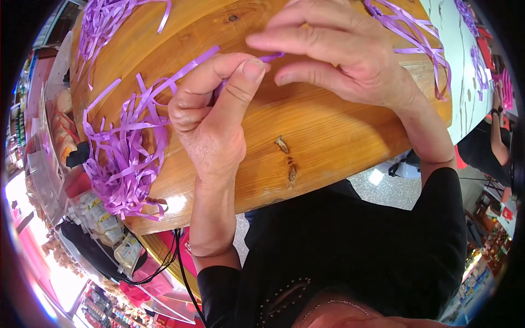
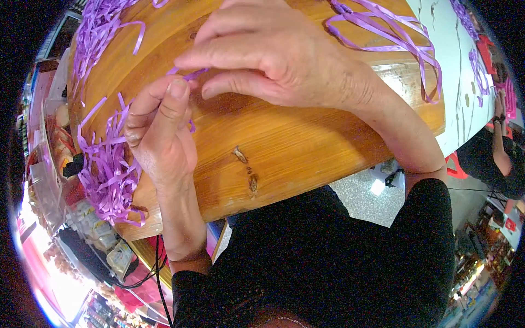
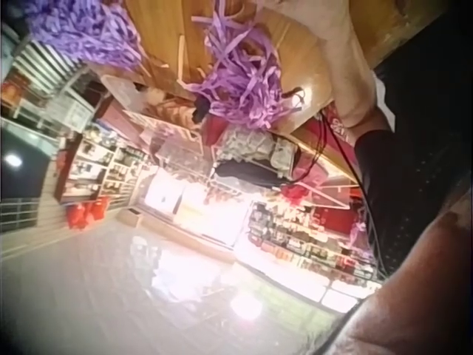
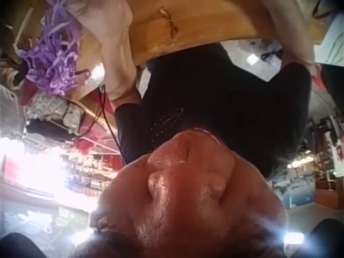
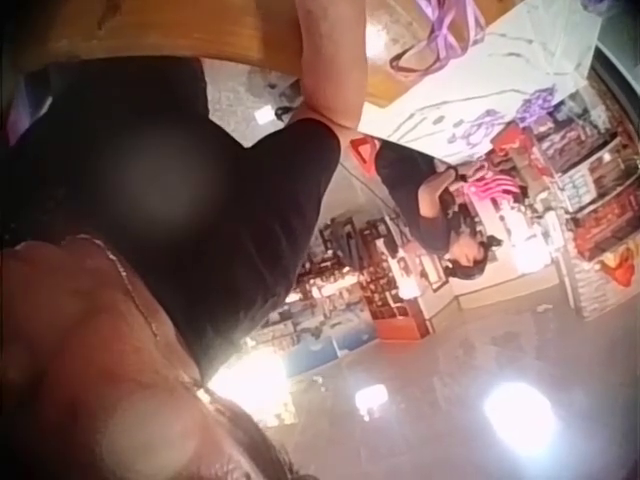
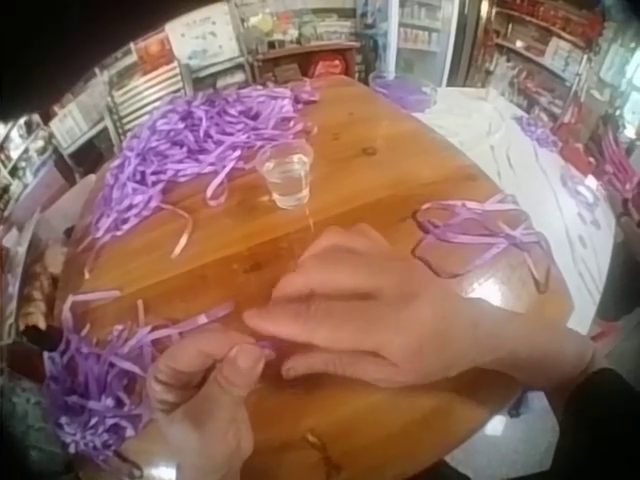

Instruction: The person ties knots in purple ribbons by hand, working through them one at a time. They dip their fingers into a cup of water, twist and pull the ribbon to form a knot, and then place it onto a pile on the wooden table.

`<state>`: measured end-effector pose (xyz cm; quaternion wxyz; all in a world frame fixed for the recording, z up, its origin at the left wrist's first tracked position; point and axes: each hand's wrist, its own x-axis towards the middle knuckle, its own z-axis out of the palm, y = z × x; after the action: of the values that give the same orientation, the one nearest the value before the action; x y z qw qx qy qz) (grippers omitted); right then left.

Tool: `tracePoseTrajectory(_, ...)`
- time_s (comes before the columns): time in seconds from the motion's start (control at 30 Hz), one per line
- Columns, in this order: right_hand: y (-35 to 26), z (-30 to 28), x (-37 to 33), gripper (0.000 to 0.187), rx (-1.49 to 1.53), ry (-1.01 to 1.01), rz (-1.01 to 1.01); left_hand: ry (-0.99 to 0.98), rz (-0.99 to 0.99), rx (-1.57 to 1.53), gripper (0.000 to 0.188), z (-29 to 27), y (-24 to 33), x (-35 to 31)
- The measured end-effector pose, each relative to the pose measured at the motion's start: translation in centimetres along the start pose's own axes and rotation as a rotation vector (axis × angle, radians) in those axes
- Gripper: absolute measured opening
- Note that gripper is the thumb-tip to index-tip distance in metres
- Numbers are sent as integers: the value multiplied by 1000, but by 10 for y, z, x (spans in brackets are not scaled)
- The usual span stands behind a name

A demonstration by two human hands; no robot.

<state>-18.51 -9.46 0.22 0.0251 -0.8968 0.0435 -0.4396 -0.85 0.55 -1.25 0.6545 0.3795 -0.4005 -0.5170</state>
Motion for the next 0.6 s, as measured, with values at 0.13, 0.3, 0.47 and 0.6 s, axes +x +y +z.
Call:
tracePoseTrajectory(0.13, 12, 3, -5, 14, -306, 83, -414, -42, 14, 61, 8, -1, -2, 0)
tracePoseTrajectory(0.3, -23, -16, 21, 10, -54, -10, 14, 78, 112, 130, 8, -2, -5, -1)
tracePoseTrajectory(0.47, -42, -31, 34, 6, 15, -223, 443, 13, 137, 252, 6, 1, -4, 4)
tracePoseTrajectory(0.6, -28, -50, 20, 7, 146, 17, 713, -31, 151, 489, 13, -5, 10, 6)
